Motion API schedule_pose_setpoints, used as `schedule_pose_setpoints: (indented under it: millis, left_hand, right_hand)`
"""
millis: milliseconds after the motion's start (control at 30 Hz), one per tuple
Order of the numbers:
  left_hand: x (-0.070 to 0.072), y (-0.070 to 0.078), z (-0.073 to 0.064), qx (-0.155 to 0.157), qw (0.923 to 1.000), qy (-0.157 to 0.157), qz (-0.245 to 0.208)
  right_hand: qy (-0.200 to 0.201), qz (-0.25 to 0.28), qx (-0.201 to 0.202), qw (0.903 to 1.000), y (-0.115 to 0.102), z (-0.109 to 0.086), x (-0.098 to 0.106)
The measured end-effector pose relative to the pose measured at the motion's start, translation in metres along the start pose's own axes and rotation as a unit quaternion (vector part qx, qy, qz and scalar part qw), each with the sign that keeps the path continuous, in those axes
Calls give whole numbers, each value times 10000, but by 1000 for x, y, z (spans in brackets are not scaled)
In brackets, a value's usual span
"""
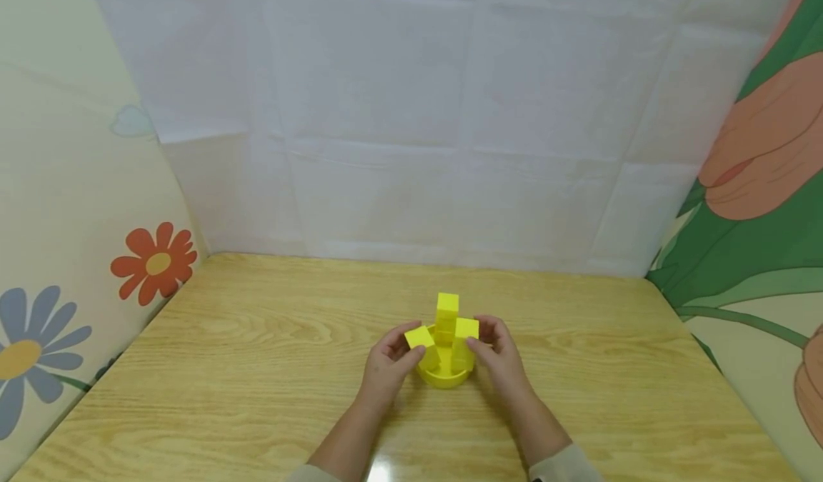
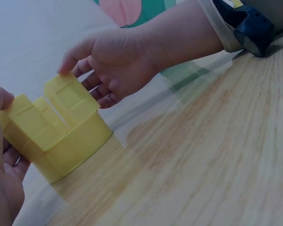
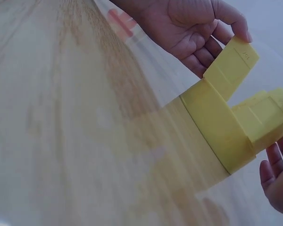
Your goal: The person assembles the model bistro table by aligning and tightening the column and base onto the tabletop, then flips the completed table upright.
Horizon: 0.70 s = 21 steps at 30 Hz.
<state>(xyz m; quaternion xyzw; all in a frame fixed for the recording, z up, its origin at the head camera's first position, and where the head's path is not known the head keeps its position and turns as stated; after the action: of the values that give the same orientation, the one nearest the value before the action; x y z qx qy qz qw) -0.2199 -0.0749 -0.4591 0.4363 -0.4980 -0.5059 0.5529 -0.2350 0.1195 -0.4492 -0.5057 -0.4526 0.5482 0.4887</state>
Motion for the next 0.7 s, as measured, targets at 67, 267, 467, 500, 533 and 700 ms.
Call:
schedule_pose_setpoints:
  millis: [67, 267, 467, 500, 533, 700]
  left_hand:
    - [0, 0, 0, -25, 10000, 1, 40]
    - [0, 0, -1, -91, 10000, 31, 11]
    - [0, -1, 0, -3, 10000, 19, -40]
    - [0, -1, 0, -2, 10000, 15, -41]
    - [0, -1, 0, 7, 10000, 12, -48]
    - [-1, -1, 1, 33, 10000, 1, -18]
  right_hand:
    - [-29, 102, 18, 9999, 0, -1, 2]
    - [-61, 140, 40, 9999, 0, -2, 6]
    - [-212, -12, -162, 9996, 0, -3, 9]
    - [-240, -66, -186, 9995, -1, -3, 10]
    - [-252, -109, -198, 9994, -1, -3, 10]
    - [-254, -217, -138, 9993, -2, -4, 11]
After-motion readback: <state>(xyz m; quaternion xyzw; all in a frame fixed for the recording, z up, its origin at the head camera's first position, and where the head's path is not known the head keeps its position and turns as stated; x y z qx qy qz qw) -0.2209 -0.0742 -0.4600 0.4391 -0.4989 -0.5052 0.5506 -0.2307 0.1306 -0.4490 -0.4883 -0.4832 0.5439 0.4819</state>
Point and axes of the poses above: each hand's wrist, its own z-axis towards the middle knuckle, its own x-axis out of the back of the hand, y = z × x, the point moved 1 cm from there along z, towards the middle knuckle, and after that the axes turned 12 degrees about z, right-handed, at the moved point
